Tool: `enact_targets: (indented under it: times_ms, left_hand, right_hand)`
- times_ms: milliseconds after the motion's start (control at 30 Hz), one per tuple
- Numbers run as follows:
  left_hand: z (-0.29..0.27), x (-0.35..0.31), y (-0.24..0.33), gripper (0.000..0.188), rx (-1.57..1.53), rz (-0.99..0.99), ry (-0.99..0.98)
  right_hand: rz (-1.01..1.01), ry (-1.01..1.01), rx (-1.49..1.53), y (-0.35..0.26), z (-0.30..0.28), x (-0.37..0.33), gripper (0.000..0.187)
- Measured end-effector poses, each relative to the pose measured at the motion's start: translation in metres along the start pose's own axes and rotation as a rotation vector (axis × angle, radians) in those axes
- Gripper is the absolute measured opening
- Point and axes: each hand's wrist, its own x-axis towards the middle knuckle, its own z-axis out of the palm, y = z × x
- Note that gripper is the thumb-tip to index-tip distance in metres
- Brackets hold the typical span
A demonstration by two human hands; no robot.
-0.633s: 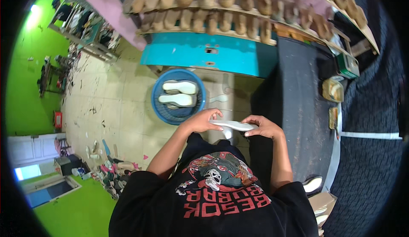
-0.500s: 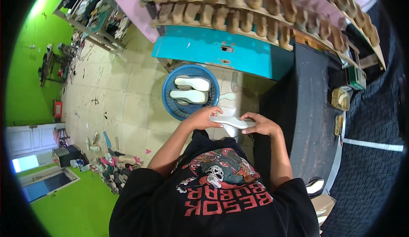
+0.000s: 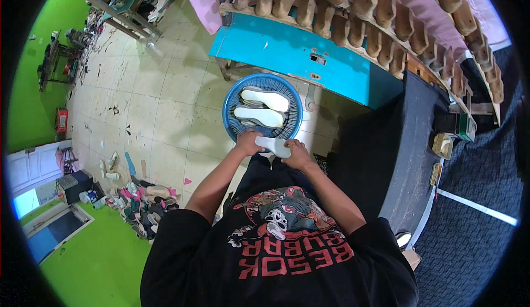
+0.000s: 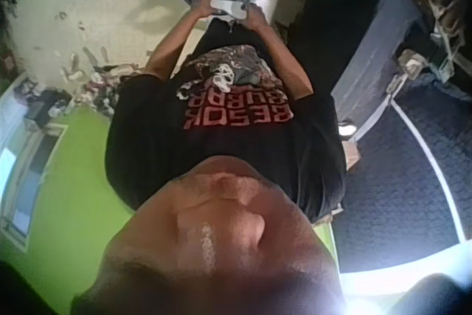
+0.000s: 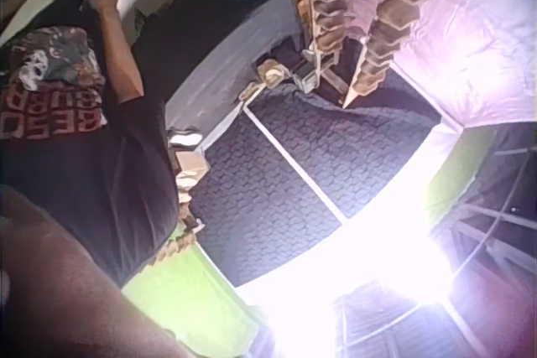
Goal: The person applies adhesive to shoe soles using a brush, washes soles in a basin, sorts insoles from a box, and applies adhesive to another sole with a brush.
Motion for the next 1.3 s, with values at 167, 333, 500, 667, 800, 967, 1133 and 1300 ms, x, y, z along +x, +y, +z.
enact_targets:
  times_ms: [167,333,500,667,800,967,1133,1300]
  left_hand:
    - [0.031,-0.028,-0.02,0.06,-0.108,-0.017,0.312]
    - [0.024,-0.021,-0.03,0.064,-0.167,-0.028,0.447]
    - [0.018,0.029,-0.039,0.061,0.002,0.017,0.523]
    - [-0.018,0.092,-0.034,0.063,0.052,0.024,0.462]
    - [-0.033,0.143,-0.036,0.062,0.077,0.113,0.515]
    - [-0.031,0.174,-0.048,0.065,0.083,0.133,0.495]
    - [-0.028,0.187,-0.058,0.066,0.219,0.13,0.572]
    - [-0.04,0.176,-0.049,0.056,0.116,0.159,0.572]
  right_hand:
    - [-0.085,-0.033,0.005,0.007,0.023,0.033,0.071]
    - [-0.201,-0.001,0.087,0.021,0.043,0.066,0.074]
    - [-0.218,0.054,0.045,0.033,0.04,0.108,0.072]
    - [-0.229,0.152,-0.002,0.044,0.022,0.159,0.071]
    - [-0.197,0.269,-0.081,0.048,0.005,0.195,0.071]
    - [-0.093,0.266,-0.132,0.05,0.008,0.224,0.073]
    - [-0.091,0.327,-0.145,0.055,0.02,0.234,0.065]
    - [-0.142,0.32,-0.136,0.06,0.034,0.225,0.051]
